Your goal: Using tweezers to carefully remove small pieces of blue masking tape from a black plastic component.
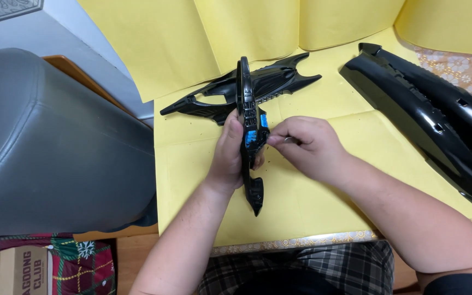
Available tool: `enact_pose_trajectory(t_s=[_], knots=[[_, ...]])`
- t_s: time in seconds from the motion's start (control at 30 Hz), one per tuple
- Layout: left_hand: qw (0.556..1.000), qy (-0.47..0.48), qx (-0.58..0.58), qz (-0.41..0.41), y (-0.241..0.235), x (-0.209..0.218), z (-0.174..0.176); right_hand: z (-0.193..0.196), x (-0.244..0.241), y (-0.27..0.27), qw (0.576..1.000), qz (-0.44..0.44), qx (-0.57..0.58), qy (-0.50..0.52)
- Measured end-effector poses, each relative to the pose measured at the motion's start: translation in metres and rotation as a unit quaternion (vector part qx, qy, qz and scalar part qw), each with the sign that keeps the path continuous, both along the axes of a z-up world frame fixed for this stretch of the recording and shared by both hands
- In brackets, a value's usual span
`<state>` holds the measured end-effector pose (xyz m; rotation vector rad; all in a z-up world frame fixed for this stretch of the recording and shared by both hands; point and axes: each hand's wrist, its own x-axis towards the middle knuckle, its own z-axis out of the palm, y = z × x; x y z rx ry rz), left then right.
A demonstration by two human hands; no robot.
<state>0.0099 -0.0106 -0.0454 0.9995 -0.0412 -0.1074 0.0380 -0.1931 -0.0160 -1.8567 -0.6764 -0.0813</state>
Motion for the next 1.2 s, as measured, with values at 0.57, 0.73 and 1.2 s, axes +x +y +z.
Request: enact_pose_trajectory(t_s=[0.57,0.73,1.2], knots=[[0.968,-0.168,0.147,0.115,-0.001,-0.004,-0.003,0.021,-0.020,0.000,0.993,-0.064,0.031,0.095],[0.957,-0.191,0.178,0.123,-0.001,-0.007,0.003,0.028,-0.022,-0.005,0.997,-0.060,-0.008,0.043],[0.977,-0.059,0.164,0.122,0.001,-0.002,-0.013,-0.004,-0.017,-0.010,0.991,0.043,0.100,-0.083]])
